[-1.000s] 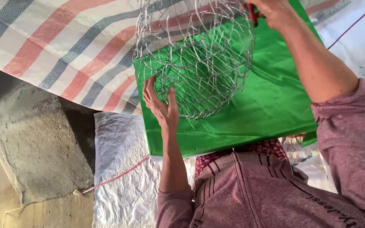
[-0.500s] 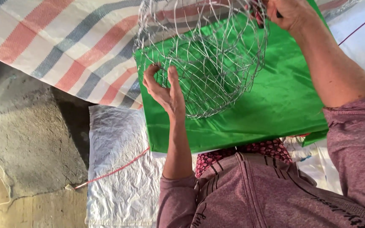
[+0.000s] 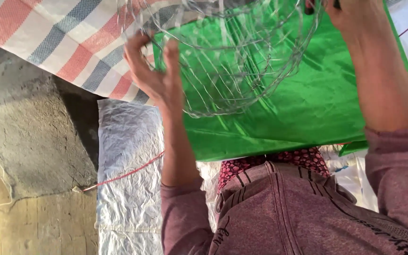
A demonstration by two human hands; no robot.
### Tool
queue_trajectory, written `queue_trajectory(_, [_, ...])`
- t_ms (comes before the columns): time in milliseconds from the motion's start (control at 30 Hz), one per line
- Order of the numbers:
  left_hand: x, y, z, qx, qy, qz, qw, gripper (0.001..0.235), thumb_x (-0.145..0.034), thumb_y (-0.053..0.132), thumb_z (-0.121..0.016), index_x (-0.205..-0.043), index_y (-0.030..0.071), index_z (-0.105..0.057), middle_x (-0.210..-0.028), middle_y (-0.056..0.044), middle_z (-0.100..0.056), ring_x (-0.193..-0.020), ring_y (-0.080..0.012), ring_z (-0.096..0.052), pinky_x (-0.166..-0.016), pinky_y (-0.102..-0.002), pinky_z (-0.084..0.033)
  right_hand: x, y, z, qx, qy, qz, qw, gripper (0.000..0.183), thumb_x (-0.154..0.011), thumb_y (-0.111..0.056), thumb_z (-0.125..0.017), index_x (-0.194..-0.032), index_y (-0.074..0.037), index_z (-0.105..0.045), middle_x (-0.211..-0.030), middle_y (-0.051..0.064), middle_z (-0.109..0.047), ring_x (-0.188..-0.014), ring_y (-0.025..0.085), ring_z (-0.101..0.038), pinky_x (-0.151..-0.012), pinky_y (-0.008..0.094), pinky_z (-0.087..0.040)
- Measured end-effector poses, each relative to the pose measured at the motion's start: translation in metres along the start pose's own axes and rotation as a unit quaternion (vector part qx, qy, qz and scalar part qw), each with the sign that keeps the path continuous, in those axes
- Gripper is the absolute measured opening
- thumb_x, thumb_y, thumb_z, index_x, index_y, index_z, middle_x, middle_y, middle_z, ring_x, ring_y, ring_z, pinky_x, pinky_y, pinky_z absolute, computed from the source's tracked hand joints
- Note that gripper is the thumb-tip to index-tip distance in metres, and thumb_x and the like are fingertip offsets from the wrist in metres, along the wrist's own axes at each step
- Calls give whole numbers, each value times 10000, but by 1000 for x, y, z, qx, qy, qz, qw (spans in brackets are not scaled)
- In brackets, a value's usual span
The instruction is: Using pliers to bend and shape a circular wire mesh structure.
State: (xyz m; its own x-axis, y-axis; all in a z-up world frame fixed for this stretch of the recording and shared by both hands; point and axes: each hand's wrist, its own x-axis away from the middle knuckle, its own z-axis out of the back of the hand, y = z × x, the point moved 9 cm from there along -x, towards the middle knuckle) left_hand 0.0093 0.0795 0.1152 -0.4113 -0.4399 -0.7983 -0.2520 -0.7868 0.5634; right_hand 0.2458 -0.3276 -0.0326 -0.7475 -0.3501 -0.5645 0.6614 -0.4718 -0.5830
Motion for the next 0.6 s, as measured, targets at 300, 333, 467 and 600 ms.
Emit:
queue_trajectory(300, [-66,-95,-58,352,-114,-50,928,261,-991,322,-692,-1125,98,-691,-971,-59,-646,-824,-164,-510,-797,-352,-476,-5,-148,-16,-472,60,-124,871,277,-1186,-180,-602,-1433,-103,-501,-1244,53,-588,-1071,194,-662,-914,304,-588])
queue_trajectory(333, [-67,-101,-66,410,-139,-73,898,275,-1030,305,-698,-1213,101,-694,-1106,-92,-709,-950,-200,-624,-908,-386,-546,0,-152,-15,-473,72,-99,873,292,-1193,-147,-589,-1448,-110,-453,-1266,54,-522,-1057,234,-632,-903,335,-574])
queue_trajectory(467, [-66,-120,-83,382,-137,-62,912,355,-1030,383,-701,-1233,92,-706,-1169,-108,-748,-1030,-203,-695,-973,-393,-577,6,-154,-24,-462,92,-61,880,228,-1178,-146,-562,-1355,-104,-424,-1276,112,-521,-1083,268,-625,-919,358,-580])
queue_trajectory(600, [-56,-126,-93,286,-118,-50,950,376,-983,488,-626,-1060,131,-719,-849,-19,-634,-716,-139,-458,-681,-347,-450,14,-141,-40,-435,124,-63,890,173,-1154,-134,-553,-1258,-120,-415,-1254,120,-517,-1084,280,-620,-901,384,-582])
